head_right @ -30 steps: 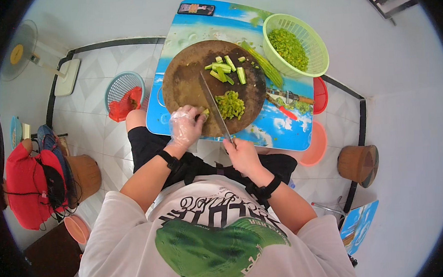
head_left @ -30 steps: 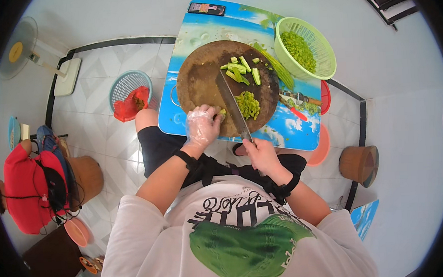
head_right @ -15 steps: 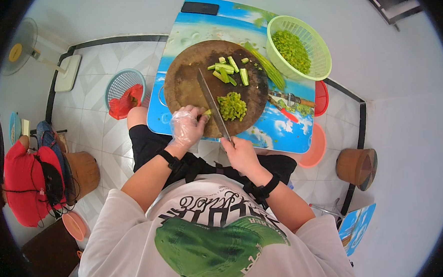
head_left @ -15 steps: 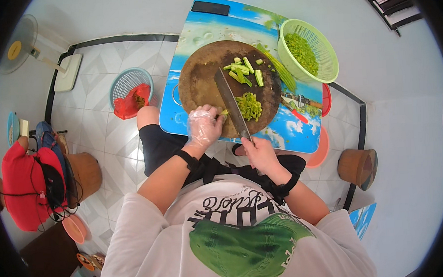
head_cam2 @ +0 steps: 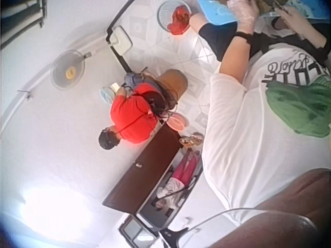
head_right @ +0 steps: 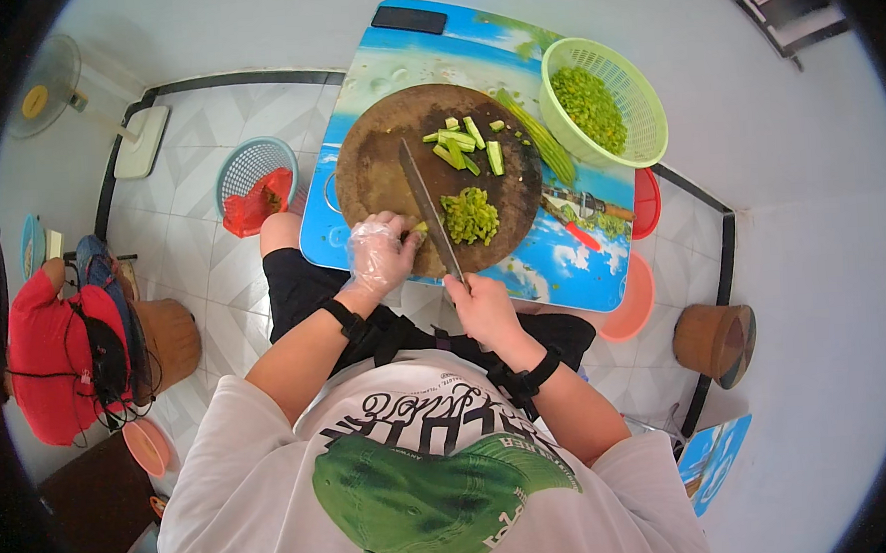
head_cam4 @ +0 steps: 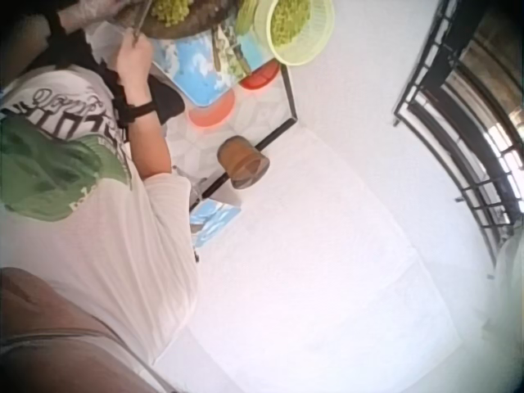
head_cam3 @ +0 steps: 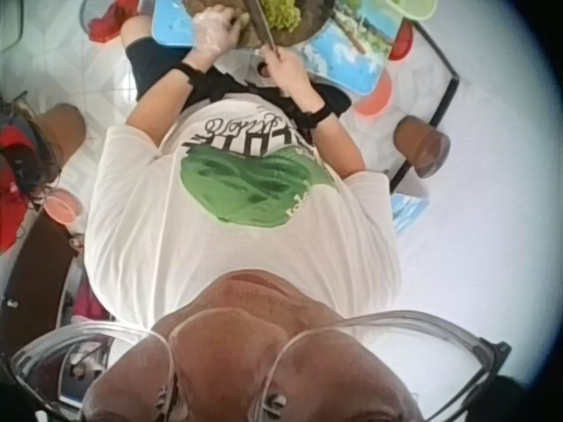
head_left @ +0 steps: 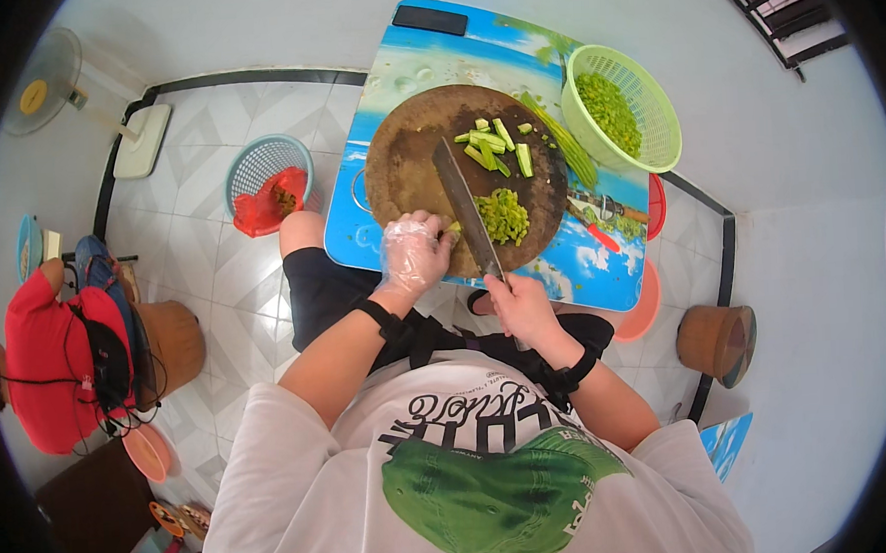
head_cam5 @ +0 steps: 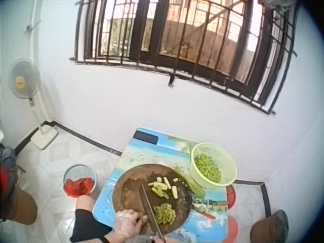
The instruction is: The person chops bitter melon into small pieces on a wooden cutting board using a cleaver. They handle sections of the vegetable, slice them into smaller bits, and push the chopped pieces aside to make room for more.
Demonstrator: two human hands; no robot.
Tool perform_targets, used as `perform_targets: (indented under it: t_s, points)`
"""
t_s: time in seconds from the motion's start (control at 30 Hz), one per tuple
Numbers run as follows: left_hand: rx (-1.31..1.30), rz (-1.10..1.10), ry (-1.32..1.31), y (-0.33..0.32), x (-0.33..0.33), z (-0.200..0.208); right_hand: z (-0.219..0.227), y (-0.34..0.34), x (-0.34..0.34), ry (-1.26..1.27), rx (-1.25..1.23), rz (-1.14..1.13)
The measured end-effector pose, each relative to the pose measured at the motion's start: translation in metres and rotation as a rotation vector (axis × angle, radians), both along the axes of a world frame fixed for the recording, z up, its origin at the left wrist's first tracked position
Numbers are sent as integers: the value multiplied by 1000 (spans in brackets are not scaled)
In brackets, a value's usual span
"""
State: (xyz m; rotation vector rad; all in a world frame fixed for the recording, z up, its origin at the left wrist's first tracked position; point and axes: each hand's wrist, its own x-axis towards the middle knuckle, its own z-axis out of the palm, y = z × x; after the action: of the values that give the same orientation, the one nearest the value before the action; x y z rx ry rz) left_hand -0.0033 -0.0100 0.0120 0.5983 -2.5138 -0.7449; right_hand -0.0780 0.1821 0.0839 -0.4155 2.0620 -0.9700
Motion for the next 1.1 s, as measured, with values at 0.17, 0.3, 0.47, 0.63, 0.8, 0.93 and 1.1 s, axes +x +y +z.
perform_targets:
  t_s: [0.17, 0.3, 0.47, 0.63, 0.8, 0.93, 1.1]
  points:
    - [-9, -2, 14, 0, -2, 1, -1, 0, -2, 8, 11, 4]
    - [-4, 8, 11, -1, 1, 4, -1, -3, -2, -27, 17, -10]
    - [4, 6, -48, 0, -1, 1, 0, 0, -7, -135, 19, -47]
    - [-7, 20, -24, 0, 3, 8, 1, 20, 0, -140, 32, -4]
    - [-10, 29, -16, 1, 4, 1, 1, 38, 2, -173, 9, 9]
    - [0, -10, -74, -2, 2, 6, 6, 33, -2, -211, 18, -31]
    - [28, -9, -96, -4, 1, 13, 8, 29, -6, -192, 37, -11]
